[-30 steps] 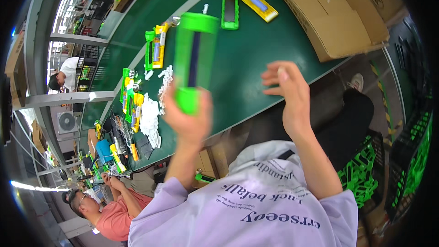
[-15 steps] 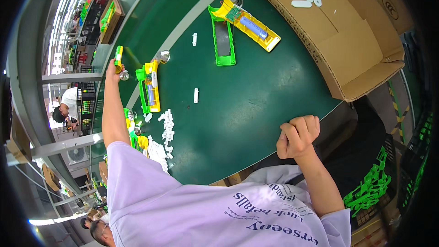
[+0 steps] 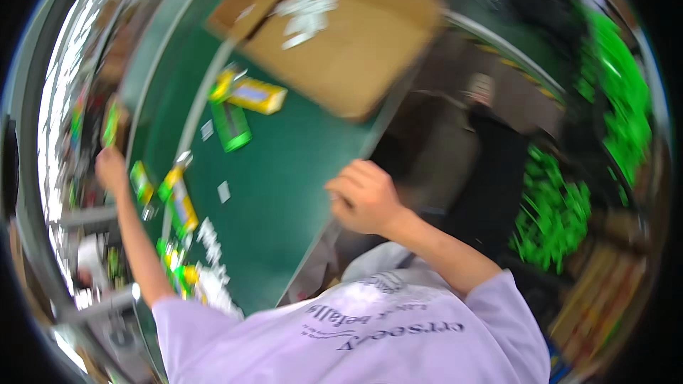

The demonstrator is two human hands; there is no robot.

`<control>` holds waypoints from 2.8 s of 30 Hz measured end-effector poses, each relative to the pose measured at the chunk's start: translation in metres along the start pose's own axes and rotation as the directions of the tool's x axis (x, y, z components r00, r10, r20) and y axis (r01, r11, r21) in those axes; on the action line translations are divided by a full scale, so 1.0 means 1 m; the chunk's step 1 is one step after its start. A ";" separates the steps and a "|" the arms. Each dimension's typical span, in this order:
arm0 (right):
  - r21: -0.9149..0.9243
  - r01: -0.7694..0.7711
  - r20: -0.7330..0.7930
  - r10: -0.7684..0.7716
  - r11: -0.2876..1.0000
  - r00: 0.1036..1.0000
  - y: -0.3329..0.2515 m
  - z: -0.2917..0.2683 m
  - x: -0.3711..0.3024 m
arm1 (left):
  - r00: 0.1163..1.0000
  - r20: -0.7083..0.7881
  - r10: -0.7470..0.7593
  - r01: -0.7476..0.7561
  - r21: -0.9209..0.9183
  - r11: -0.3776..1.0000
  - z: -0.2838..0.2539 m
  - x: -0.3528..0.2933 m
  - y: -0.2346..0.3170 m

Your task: The person assembles flashlights by installing solar panels into plastic frames, joining casing halves together over internal components, and inserting switch buttons by hand.

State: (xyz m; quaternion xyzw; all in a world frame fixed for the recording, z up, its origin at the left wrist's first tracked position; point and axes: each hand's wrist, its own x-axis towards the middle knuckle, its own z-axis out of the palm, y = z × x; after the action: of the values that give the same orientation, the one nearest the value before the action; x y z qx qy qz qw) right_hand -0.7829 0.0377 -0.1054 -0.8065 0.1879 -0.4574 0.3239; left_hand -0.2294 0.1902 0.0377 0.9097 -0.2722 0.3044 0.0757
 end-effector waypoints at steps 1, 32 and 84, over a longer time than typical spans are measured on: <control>0.003 0.021 -0.071 -0.020 1.000 0.997 -0.004 -0.023 0.003 | 0.961 -0.215 0.173 -0.186 -0.042 0.982 -0.017 -0.004 0.045; -0.546 -0.836 -0.819 0.244 -0.054 0.519 0.180 -0.503 0.059 | -0.102 -0.318 0.943 -0.717 -0.633 -0.291 -0.064 -0.346 0.558; -0.799 -0.523 -0.108 0.785 0.296 0.610 0.268 -0.282 0.175 | -0.161 0.356 0.920 0.689 -0.627 0.364 -0.077 -0.341 0.577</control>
State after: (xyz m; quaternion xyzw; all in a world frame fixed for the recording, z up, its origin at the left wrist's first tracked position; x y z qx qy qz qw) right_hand -0.9380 -0.3588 -0.0787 -0.7678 0.6266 -0.0230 0.1315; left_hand -0.8087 -0.1178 -0.1197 0.4662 -0.4653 -0.7036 0.2666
